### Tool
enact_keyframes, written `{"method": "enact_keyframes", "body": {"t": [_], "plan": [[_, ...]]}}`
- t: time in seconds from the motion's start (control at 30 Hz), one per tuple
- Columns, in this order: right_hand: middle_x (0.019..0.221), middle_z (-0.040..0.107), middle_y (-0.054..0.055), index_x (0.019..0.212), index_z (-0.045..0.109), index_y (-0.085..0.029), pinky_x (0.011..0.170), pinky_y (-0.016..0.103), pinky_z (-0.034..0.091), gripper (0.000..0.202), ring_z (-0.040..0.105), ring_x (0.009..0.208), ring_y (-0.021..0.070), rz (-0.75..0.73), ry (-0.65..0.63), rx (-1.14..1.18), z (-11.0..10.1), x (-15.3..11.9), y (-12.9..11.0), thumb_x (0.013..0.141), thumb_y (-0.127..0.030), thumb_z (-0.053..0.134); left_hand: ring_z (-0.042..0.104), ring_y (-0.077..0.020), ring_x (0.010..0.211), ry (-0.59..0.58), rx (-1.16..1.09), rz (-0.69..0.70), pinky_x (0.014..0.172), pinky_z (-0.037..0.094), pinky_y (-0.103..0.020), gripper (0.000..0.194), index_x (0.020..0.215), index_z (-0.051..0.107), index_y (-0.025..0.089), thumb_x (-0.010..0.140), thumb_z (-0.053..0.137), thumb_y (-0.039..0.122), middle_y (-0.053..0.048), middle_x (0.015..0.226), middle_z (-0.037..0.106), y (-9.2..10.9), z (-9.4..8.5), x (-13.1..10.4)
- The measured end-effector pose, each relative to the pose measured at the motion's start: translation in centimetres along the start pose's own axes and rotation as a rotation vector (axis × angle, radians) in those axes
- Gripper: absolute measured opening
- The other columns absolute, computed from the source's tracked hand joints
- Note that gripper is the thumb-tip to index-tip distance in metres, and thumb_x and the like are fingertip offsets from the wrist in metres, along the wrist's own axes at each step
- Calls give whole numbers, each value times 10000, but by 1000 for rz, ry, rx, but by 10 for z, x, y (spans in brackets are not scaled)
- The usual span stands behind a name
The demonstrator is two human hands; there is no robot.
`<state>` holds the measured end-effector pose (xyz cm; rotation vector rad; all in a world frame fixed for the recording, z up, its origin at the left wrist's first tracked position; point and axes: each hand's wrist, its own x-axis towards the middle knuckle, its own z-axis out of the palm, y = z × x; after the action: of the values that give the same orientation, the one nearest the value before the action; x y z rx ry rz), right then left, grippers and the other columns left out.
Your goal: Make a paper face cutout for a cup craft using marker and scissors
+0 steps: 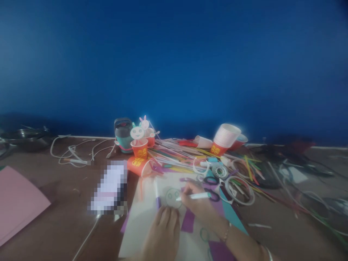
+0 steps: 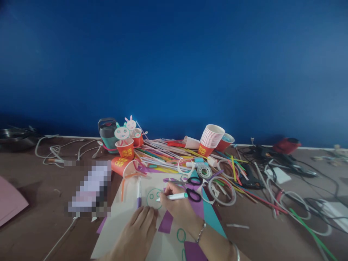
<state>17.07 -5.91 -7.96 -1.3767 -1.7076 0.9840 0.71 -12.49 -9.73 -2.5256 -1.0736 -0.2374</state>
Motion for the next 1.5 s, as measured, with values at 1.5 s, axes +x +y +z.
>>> {"method": "enact_keyframes", "body": {"t": [1.5], "plan": [[535,458,-47,591,386,-227,492,238,360,180,429,529,129,-66,-19,-102,1,0,3,716,-175,504,547,-230,982,-43,-45,-10,901,403,-401,357,1162,597,120,874,410,219,-104,1080,626,0,-2,-1]]}}
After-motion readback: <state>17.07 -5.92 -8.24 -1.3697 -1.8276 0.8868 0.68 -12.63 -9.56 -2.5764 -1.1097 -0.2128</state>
